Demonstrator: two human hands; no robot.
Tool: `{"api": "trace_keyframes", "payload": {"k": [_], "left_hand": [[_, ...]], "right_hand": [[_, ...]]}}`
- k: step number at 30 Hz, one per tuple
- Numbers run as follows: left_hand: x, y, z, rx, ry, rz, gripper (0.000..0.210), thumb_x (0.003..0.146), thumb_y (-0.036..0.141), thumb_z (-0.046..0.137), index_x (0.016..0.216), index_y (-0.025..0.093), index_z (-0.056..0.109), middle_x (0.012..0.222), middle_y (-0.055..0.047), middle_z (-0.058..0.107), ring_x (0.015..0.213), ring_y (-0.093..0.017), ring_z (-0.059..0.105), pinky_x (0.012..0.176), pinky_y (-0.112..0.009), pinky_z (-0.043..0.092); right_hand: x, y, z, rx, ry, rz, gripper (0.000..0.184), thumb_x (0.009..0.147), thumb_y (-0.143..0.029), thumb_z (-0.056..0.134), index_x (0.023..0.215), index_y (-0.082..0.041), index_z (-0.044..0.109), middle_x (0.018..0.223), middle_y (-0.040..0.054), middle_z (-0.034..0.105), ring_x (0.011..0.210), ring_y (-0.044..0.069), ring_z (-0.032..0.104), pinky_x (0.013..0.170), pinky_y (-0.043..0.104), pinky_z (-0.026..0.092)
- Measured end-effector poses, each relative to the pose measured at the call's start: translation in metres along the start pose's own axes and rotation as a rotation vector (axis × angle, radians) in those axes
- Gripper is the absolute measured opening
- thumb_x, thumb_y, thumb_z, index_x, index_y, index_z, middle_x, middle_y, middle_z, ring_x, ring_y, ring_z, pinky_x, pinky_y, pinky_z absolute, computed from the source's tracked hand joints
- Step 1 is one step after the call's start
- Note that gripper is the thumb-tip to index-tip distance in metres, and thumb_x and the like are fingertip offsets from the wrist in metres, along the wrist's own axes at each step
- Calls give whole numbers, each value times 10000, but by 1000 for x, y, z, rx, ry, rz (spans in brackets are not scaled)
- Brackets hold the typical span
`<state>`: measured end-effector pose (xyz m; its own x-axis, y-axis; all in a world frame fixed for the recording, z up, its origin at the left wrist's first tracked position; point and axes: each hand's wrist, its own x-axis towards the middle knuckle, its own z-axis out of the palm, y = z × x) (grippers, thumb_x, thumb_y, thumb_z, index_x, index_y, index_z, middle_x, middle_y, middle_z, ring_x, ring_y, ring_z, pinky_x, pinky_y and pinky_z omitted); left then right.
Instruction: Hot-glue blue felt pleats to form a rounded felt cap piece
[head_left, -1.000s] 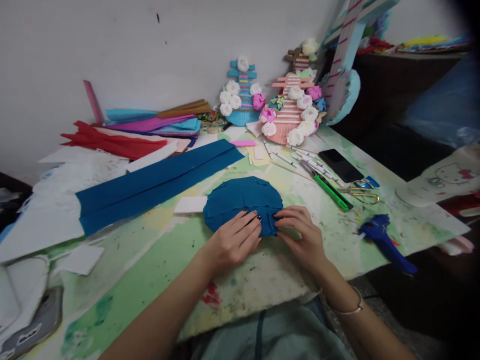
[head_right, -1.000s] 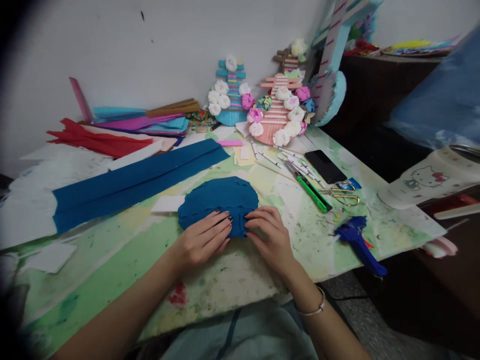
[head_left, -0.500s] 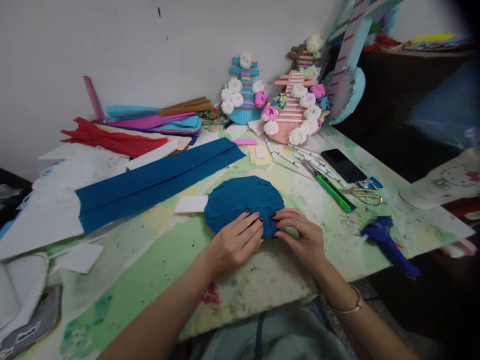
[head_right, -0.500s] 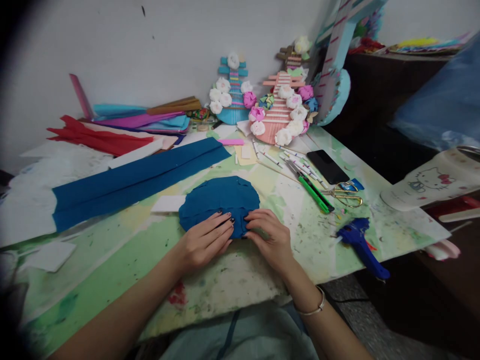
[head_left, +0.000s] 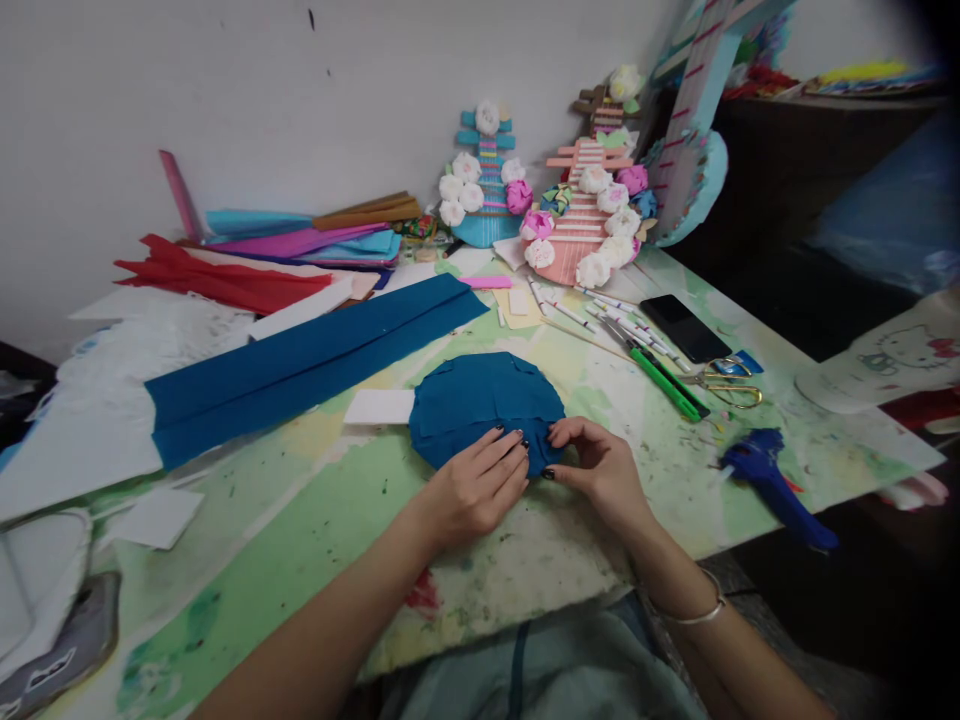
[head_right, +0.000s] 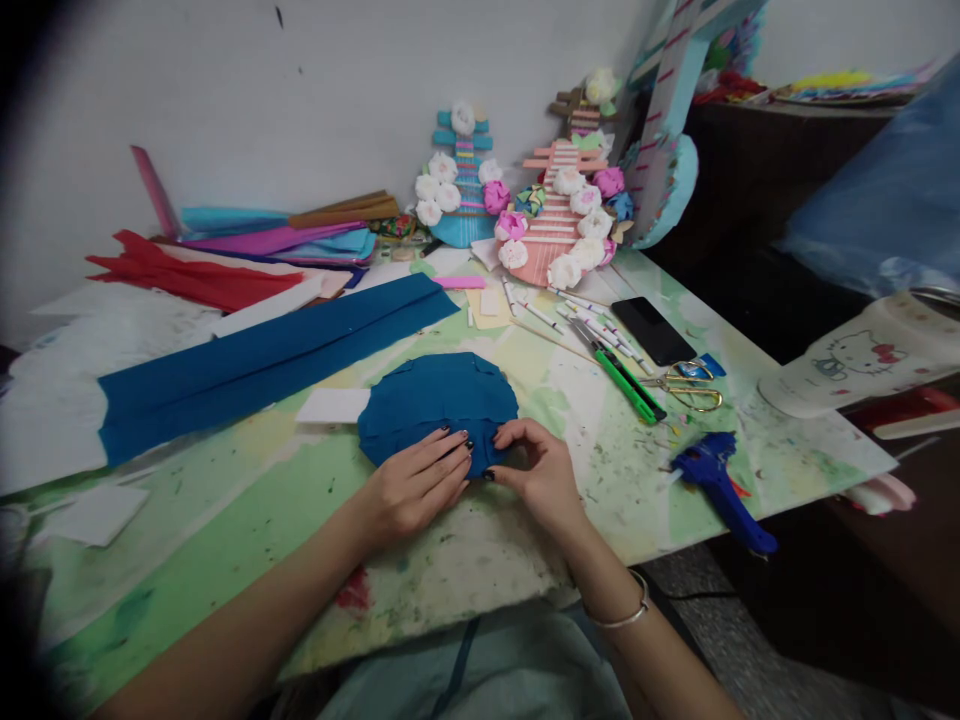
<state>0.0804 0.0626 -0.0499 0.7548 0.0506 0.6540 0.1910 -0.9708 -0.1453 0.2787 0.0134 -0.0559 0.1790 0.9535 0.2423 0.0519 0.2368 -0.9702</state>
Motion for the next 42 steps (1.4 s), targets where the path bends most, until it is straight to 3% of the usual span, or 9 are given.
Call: {"api": "trace_keyframes", "payload": {"k": [3,6,12,19,23,27,36,42], "left_hand": [[-2,0,3,-3,-16,3,186,887,111,538,1036,35,621,1029,-178,711,1135,-293,612,969,-490,526],[-2,-1,3,-1,-17,3,184,885,115,545,1029,32,624,1030,-181,711,1132,-292,614,968,-486,528],[0,-2,0,4,14,-14,189,875,118,569,1031,26,623,1023,-181,712,1110,-280,629,957,-460,542],[1,-1,2,21,8,-5,174,867,110,572,1011,32,633,1009,-171,717,1103,-280,633,957,-463,540],[3,-1,-1,24,34,-33,194,869,124,571,1029,30,627,1002,-172,719,1073,-268,649,945,-443,548],[4,0,-3,13,34,-41,208,875,127,562,1052,34,620,1013,-179,716,1097,-274,638,948,-449,544],[6,3,1,37,24,-41,201,882,117,546,1050,36,619,1004,-184,719,1075,-281,649,926,-449,558],[7,3,-4,42,42,-53,198,864,119,581,1032,25,628,1001,-181,720,1060,-288,656,926,-449,561]], "right_hand": [[2,0,3,66,37,115,327,490,-228,870,695,-212,616,774,13,603,815,203,567,745,327,444],[3,-1,4,63,45,143,316,494,-214,859,688,-212,609,768,10,593,811,199,560,736,321,439],[3,0,-1,62,-15,61,190,598,-222,817,706,-220,660,806,28,624,881,211,570,786,333,442],[3,-2,-1,76,13,109,206,573,-246,832,678,-214,658,783,23,633,828,201,581,774,332,456],[-2,-5,-5,74,-41,2,107,710,-262,758,762,-221,675,882,52,656,952,224,584,882,370,444],[-6,-4,-3,-37,-94,-86,167,720,-250,766,853,-229,667,987,67,632,1013,238,562,914,382,425],[-9,-1,10,-97,3,-62,238,714,-144,716,908,-231,608,911,19,574,897,192,526,815,311,415],[-10,-3,6,9,-52,-84,210,767,-167,673,961,-239,633,990,40,601,1028,217,539,911,342,425]]}}
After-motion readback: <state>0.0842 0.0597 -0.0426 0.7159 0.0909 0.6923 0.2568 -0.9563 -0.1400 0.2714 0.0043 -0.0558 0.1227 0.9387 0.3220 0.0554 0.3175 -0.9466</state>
